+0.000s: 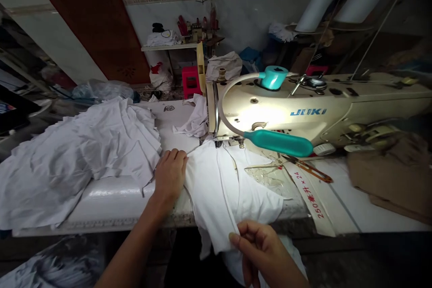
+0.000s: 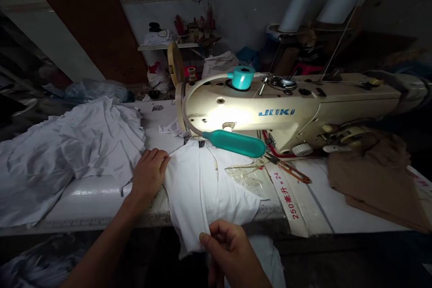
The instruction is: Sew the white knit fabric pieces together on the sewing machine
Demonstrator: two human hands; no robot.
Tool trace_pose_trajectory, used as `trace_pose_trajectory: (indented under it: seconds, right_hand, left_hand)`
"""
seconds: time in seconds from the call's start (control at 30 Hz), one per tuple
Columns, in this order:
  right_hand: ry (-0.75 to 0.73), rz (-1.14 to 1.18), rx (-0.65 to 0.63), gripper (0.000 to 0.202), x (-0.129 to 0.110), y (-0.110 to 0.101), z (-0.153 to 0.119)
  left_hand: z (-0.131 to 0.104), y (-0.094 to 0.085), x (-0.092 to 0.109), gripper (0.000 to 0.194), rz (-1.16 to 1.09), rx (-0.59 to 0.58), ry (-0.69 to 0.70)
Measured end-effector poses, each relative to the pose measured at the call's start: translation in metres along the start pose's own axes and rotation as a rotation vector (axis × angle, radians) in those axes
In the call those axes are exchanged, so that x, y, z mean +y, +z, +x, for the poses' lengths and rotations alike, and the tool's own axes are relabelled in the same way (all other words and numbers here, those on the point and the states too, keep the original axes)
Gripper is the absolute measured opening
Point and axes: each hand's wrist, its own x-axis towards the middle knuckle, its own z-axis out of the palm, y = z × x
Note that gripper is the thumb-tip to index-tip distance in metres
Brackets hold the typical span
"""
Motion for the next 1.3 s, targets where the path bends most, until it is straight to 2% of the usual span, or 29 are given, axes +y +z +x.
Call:
trace_pose_trajectory:
  seconds: [0.13, 0.23, 0.37, 0.47, 0.57, 0.67, 0.73, 0.8, 0.9, 1.0, 1.13, 1.3]
  right_hand:
    - [0.072, 0.005, -0.053, 0.066, 0.011, 0.009, -0.003]
    - [0.081, 0.016, -0.069, 0.066, 0.015, 0.015, -0.001]
    - [0.062, -0.006, -0.103, 0.063, 0.013, 0.015, 0.000]
    - [0.019, -0.188, -0.110, 0.055, 0.002, 0.008, -0.005]
    - [-0.199, -0.555, -0.072, 0.043, -0.018, -0.009, -0.012]
    - [-0.586, -0.763, 0.077, 0.020, -0.044, -0.032, -0.014]
    - [-0.801, -0.828, 0.143, 0.019, -0.060, -0.047, -0.010]
    - [-0.936, -0.924, 0.126, 0.027, -0.069, -0.059, -0.001]
    - [-1.003, -1.092, 0.051, 0.037, -0.070, -0.069, 0.014]
    - [-1.010, -1.185, 0.058, 0.034, -0.061, -0.072, 0.023]
    - [-1.080, -1.195, 0.124, 0.032, -0.050, -0.071, 0.026]
    - [-1.174, -1.213, 0.153, 0.032, -0.048, -0.068, 0.028]
  left_hand:
    - [0.002, -0.009, 0.007, 0.020, 0.130, 0.061, 0.008]
    - [0.005, -0.015, 0.027, 0.024, -0.024, 0.051, 0.103]
    - [0.013, -0.013, 0.057, 0.027, -0.237, -0.131, 0.194]
    - [0.018, -0.009, 0.071, 0.024, -0.281, -0.221, 0.198]
    - [0.013, -0.013, 0.081, 0.017, -0.293, -0.241, 0.231]
    - [-0.009, -0.023, 0.092, 0.015, -0.312, -0.236, 0.280]
    - [-0.030, -0.031, 0.100, 0.015, -0.324, -0.219, 0.318]
    - [-0.052, -0.037, 0.107, 0.016, -0.313, -0.188, 0.359]
    - [-0.079, -0.042, 0.113, 0.021, -0.277, -0.135, 0.399]
    - [-0.095, -0.043, 0.116, 0.025, -0.249, -0.097, 0.399]
    - [-0.104, -0.042, 0.120, 0.030, -0.231, -0.078, 0.389]
    - [-0.105, -0.039, 0.117, 0.033, -0.251, -0.067, 0.370]
